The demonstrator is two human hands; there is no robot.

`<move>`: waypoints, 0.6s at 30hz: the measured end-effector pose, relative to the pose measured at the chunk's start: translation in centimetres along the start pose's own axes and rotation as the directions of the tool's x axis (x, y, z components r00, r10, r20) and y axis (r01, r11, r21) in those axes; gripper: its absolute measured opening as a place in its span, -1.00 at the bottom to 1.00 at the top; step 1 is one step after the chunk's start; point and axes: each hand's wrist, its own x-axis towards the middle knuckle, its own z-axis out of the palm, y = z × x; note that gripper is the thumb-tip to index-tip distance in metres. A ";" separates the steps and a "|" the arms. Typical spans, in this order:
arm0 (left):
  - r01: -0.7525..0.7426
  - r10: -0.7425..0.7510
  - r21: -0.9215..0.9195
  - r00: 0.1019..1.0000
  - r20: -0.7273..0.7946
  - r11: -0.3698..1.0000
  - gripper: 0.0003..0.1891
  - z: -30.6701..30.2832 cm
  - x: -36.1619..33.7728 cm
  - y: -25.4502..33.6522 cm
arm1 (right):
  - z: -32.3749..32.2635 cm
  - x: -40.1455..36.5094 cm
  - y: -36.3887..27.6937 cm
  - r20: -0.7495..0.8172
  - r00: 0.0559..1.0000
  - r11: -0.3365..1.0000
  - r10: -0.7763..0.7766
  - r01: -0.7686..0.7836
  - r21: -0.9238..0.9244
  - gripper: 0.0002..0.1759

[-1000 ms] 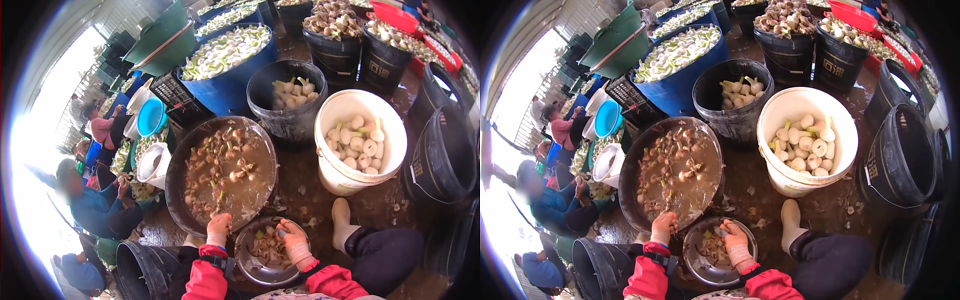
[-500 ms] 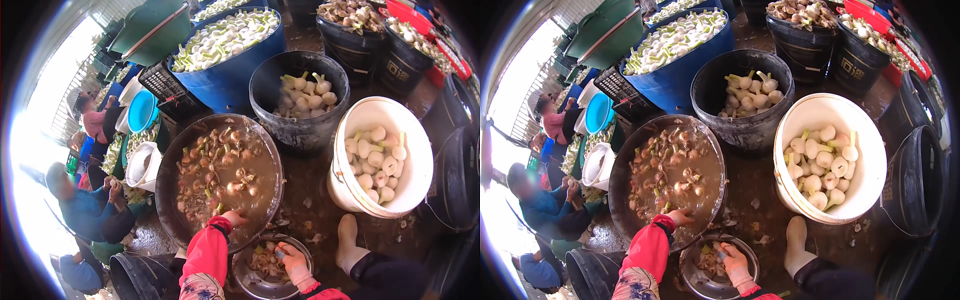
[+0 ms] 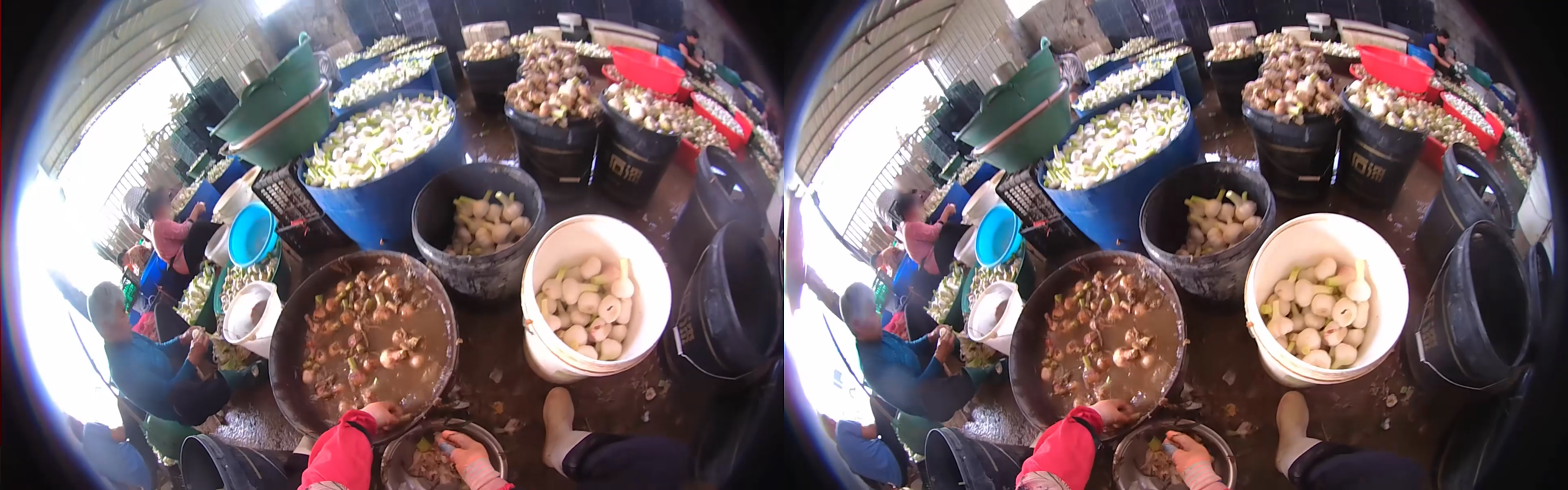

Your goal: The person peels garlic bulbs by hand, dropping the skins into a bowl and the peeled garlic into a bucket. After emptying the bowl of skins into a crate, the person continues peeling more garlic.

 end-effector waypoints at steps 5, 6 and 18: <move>-0.187 0.250 -0.437 0.964 0.091 0.880 -0.47 -0.7 -5.5 2.5 | 0.4 -2.3 -3.5 -0.002 0.999 0.989 -0.036 0.036 0.145 -0.62; -0.291 0.321 -0.505 0.947 -0.029 0.813 -0.43 0.1 -8.6 4.2 | 0.7 -2.4 -3.6 0.002 0.999 0.988 -0.037 0.036 0.149 -0.62; -0.443 0.424 0.178 0.555 -0.716 0.879 -0.39 15.1 -19.1 5.9 | 2.3 -6.1 -3.7 0.143 0.935 0.915 -0.324 0.348 -0.205 -0.57</move>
